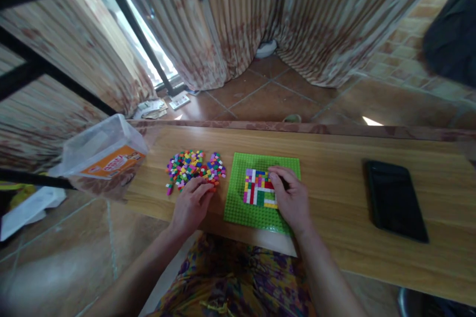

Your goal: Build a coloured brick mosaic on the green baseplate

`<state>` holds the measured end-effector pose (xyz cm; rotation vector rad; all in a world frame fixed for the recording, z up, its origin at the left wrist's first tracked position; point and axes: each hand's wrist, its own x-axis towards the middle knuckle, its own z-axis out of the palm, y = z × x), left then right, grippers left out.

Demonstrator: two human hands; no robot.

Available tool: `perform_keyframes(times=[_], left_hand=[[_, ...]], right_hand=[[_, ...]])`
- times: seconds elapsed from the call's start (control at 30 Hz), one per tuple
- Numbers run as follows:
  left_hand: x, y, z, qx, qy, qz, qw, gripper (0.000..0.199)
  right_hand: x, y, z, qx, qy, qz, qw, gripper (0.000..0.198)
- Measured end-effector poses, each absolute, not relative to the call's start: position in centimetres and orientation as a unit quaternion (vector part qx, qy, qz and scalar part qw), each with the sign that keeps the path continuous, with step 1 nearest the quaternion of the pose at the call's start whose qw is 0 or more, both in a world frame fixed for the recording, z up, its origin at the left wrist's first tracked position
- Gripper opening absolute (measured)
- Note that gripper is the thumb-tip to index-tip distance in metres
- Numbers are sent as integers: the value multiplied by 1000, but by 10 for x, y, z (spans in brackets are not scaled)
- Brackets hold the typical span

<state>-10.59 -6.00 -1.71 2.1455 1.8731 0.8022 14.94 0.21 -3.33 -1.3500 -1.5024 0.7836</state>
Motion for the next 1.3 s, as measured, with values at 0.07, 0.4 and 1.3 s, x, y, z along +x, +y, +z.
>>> perform_keyframes(times=[0.07,0.4,1.3], left_hand=[[-105,-59,-14,720,627,278,105,17],[-57,-33,6,631,594,380,324,13],[-30,-2,3,532,592,410,445,6]], right_hand=[[149,3,-34,-549,-613,315,472,24],[149,4,-38,-537,-613,309,490,21],[149,4,-37,-539,-613,305,490,18]])
